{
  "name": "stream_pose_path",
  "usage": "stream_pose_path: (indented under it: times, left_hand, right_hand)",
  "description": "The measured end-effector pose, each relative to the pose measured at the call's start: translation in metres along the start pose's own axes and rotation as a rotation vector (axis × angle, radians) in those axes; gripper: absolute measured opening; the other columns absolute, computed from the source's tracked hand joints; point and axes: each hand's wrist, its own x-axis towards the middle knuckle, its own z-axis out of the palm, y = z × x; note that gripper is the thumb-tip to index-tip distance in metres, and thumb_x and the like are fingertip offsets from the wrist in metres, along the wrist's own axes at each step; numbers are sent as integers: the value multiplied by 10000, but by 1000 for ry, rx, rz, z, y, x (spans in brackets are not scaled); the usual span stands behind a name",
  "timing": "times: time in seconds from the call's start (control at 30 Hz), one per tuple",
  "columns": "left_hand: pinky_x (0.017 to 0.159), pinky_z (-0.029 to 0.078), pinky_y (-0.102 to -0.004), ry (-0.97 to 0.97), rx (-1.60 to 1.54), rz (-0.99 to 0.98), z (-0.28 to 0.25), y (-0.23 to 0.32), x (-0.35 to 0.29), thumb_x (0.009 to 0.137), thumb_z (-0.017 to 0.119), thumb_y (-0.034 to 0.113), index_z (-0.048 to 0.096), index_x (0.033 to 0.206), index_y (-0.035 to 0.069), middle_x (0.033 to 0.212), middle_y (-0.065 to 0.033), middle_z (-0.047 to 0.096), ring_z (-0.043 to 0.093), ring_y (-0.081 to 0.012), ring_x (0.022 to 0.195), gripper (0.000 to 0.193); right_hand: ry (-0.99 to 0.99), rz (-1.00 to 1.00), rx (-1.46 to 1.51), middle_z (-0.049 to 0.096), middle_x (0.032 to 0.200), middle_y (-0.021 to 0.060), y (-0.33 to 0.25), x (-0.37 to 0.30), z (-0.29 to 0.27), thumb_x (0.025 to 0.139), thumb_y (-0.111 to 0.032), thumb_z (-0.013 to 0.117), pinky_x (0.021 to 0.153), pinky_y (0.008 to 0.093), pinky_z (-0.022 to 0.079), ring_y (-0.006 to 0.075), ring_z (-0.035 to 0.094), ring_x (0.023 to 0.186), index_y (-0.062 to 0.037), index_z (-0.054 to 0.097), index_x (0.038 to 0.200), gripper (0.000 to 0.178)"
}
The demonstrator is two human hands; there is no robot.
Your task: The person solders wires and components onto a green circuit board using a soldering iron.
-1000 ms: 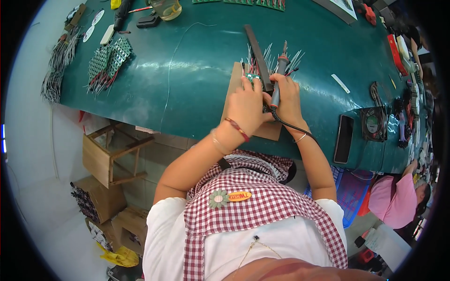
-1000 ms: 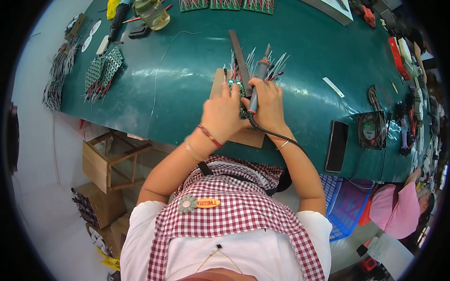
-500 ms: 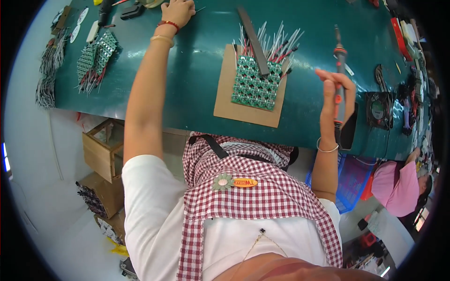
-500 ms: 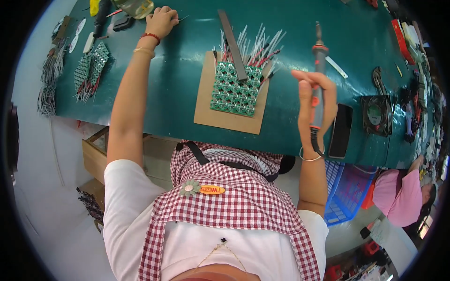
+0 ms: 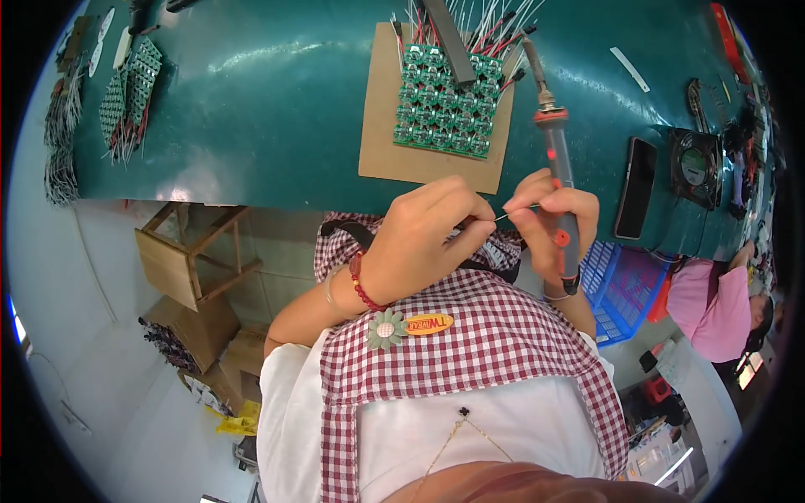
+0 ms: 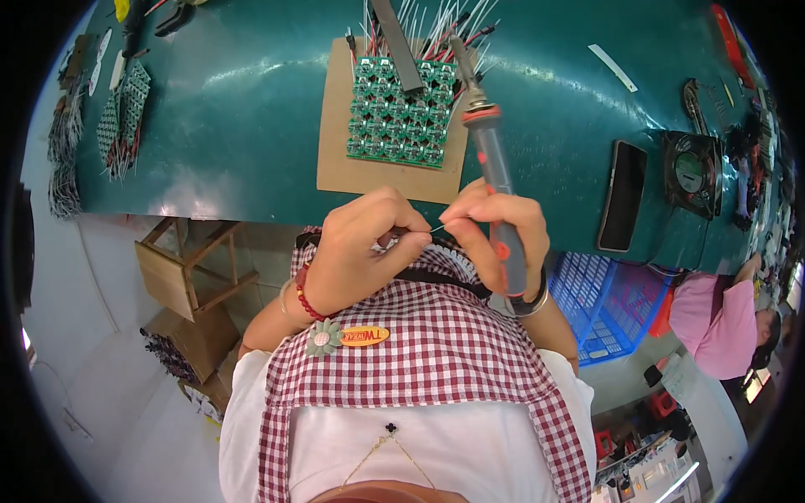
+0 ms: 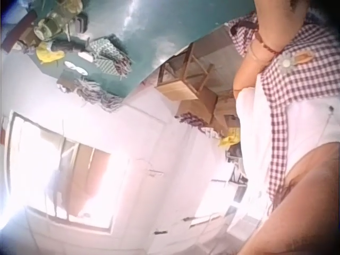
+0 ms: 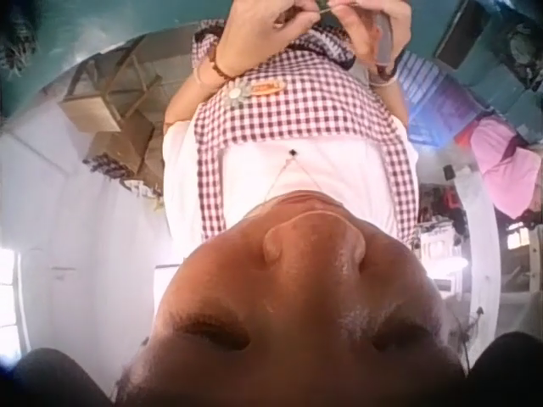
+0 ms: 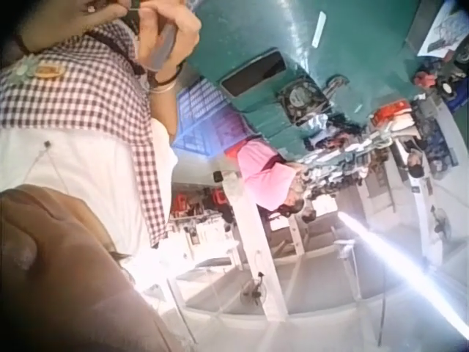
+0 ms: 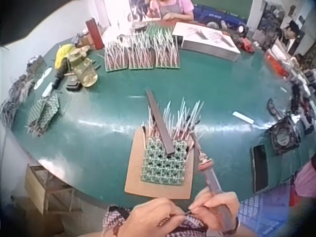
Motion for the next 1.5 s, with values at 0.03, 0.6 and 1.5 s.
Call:
stream_pose_path:
  times: [0.03, 0.6, 1.5]
  left_hand:
    - [470, 403, -236, -2, -18, -20, 3, 0, -1, 710, 688, -28, 579, 751, 20, 684, -45, 568, 522, -127, 532, 126]
    - [804, 368, -379, 325, 548, 3, 24, -42, -23, 628, 649, 5, 510, 741, 79, 1027, -49, 638, 595, -232, 913, 194]
    - [821, 370, -371, 353, 556, -20, 32, -51, -20, 660, 626, -14, 509, 748, 67, 1030, -80, 666, 611, -220, 838, 167]
  right_hand:
    - [34, 37, 30, 645, 848, 165, -1, -2, -3, 776, 105, 653, 683, 341, 508, 235, 625, 776, -46, 447, 1061, 382]
    - [164, 402, 134, 544, 668, 61, 6, 5, -131, 828, -189, 622, 501, 201, 349, 65, 439, 517, 54, 620, 921, 260]
    - [-121, 594, -71, 571, 626, 36, 15, 44, -94, 796, -113, 595, 437, 184, 299, 32, 432, 468, 53, 658, 839, 183]
